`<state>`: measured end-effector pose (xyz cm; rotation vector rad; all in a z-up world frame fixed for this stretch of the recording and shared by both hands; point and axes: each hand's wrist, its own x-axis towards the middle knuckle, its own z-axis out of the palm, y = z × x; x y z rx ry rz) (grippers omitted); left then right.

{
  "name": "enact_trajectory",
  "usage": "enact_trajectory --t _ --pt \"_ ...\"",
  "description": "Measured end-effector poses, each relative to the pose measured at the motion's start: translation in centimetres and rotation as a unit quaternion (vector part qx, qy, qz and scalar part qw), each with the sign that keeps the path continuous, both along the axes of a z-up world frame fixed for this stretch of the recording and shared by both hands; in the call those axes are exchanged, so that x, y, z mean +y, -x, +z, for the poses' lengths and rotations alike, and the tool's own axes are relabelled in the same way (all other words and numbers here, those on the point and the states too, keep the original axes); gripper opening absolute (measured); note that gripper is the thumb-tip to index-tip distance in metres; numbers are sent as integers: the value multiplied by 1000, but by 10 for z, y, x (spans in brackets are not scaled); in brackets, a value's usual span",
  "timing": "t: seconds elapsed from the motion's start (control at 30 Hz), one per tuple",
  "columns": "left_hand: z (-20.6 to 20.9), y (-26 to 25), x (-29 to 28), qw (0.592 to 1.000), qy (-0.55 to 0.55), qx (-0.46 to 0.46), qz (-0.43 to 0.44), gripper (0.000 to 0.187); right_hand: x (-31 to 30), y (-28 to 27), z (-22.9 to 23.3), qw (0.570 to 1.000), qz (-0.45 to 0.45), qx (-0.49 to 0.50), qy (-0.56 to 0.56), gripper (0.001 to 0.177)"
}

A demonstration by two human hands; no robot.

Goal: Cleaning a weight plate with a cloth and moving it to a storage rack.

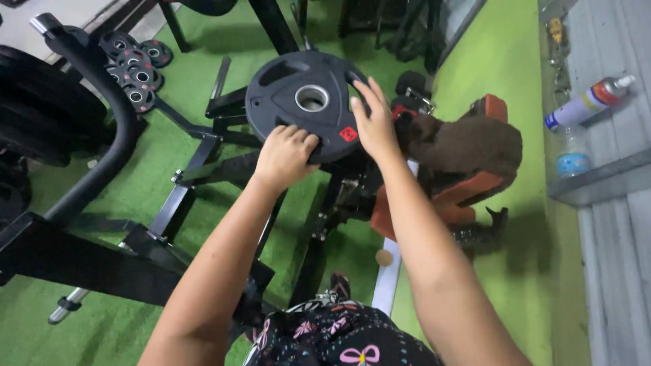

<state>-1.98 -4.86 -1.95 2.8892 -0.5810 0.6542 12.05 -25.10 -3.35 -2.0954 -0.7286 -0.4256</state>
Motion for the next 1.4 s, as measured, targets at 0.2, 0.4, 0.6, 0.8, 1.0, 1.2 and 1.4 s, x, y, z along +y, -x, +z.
enact_trajectory --t 0.2,0.4,0.6,0.8,1.0,1.2,1.4 --pt "-4 26 -38 991 56 -46 110 36 -21 96 -12 992 -55 -111 -39 37" --pt "-4 39 -72 971 93 -153 158 56 -35 136 -14 993 -45 -111 -7 50" --pt "-5 49 -95 978 58 -101 171 67 -44 162 -20 997 -57 -44 -31 51" --pt "-42 53 -140 981 157 -113 -10 60 -80 176 -66 991 -107 -54 -54 41" --pt "-77 39 -188 961 154 -7 -229 51 -133 187 -114 964 -220 -47 -142 37" --pt "-105 30 -267 922 146 88 -348 58 -212 190 -170 899 -383 36 -209 31" --pt "-122 4 -331 900 188 211 -333 71 -303 151 -184 858 -509 -61 -16 45"
